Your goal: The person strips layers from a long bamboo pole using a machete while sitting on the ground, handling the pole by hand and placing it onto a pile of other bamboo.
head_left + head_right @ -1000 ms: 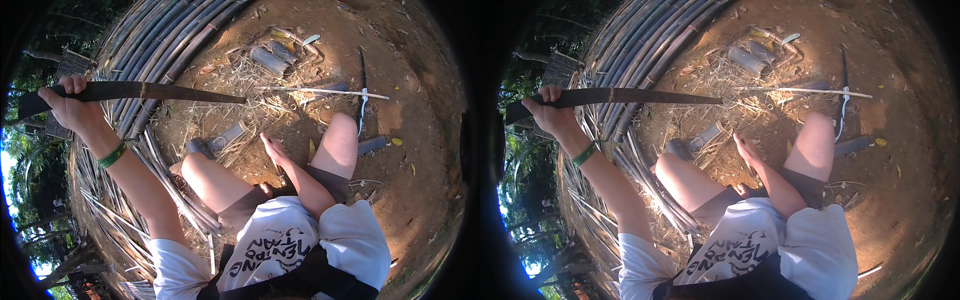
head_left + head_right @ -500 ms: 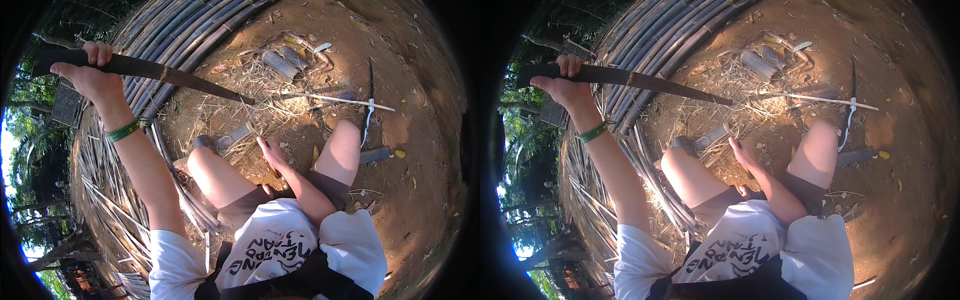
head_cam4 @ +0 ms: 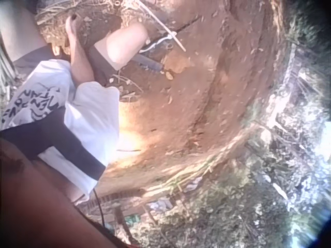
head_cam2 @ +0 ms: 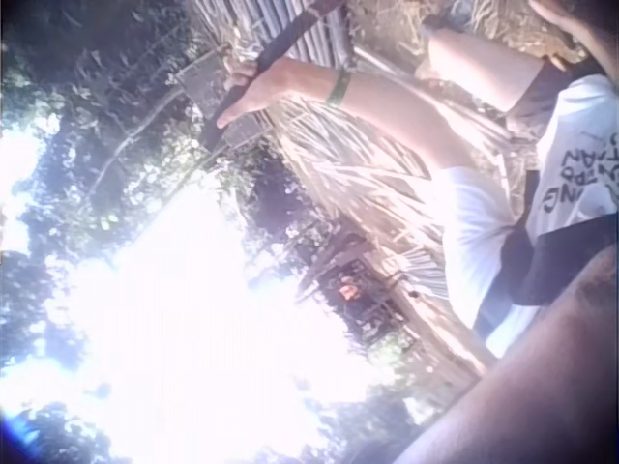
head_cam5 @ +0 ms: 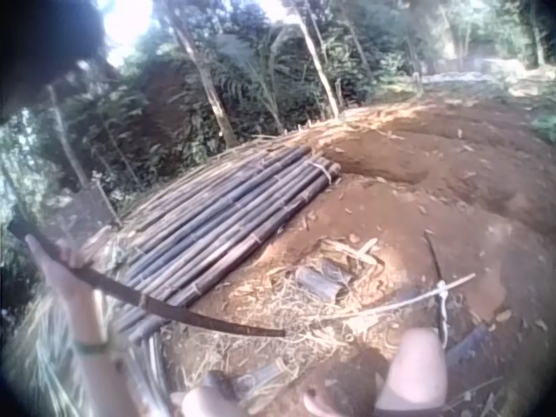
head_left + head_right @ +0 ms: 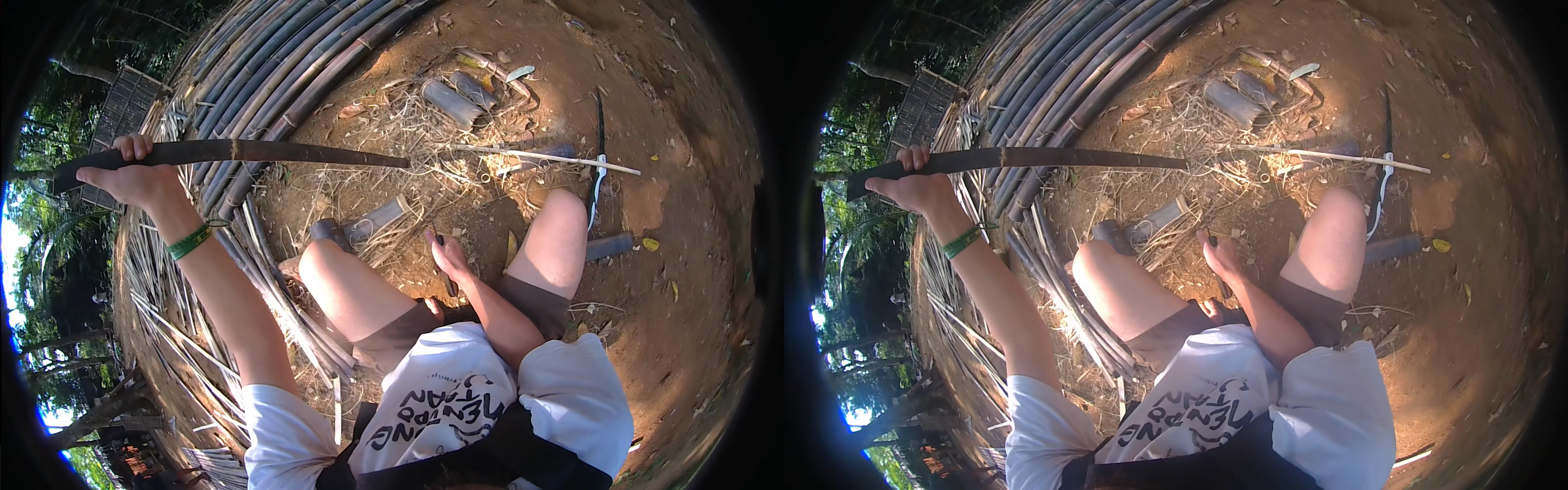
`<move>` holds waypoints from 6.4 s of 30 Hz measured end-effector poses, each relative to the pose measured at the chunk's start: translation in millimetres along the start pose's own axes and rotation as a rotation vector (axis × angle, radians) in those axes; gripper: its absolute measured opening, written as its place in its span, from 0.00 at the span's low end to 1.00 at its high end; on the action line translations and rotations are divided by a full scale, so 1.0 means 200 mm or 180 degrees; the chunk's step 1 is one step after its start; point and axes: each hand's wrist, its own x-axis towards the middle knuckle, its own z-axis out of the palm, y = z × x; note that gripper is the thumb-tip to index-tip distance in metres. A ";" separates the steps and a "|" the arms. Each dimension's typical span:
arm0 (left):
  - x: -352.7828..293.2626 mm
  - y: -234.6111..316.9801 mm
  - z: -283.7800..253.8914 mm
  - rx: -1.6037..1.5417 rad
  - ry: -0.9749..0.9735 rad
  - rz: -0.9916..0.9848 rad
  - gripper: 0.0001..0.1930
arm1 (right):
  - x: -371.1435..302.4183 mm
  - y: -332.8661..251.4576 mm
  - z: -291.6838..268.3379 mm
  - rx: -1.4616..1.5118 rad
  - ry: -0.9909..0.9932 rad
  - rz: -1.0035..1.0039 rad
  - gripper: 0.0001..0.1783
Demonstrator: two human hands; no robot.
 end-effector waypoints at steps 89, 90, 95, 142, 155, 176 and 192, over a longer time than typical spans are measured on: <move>0.06 -0.04 -0.04 0.0677 0.0535 0.0238 0.35 | 0.24 0.09 0.11 -0.0320 -0.0136 0.0610 0.43; 0.07 -0.04 -0.04 0.0612 0.0553 0.0211 0.36 | 0.25 0.08 0.11 -0.0307 -0.0126 0.0617 0.43; 0.07 -0.05 -0.03 0.0646 0.0551 0.0243 0.36 | 0.30 0.10 0.15 -0.0202 -0.0254 0.0871 0.43; 0.09 -0.05 -0.02 0.1044 0.1974 0.0345 0.38 | 0.17 0.12 0.24 -0.0174 -0.0070 0.0537 0.39; 0.11 -0.07 0.01 0.1162 0.2120 0.0399 0.39 | 0.15 0.24 0.26 0.0055 -0.0114 0.0636 0.40; 0.11 0.02 -0.20 0.0797 0.1802 0.0367 0.40 | 0.19 0.31 0.04 -0.0705 0.0063 0.0699 0.41; -0.17 1.10 -1.61 0.0585 0.4365 0.1288 0.32 | 0.20 0.41 0.08 -0.0850 -0.0226 0.0799 0.40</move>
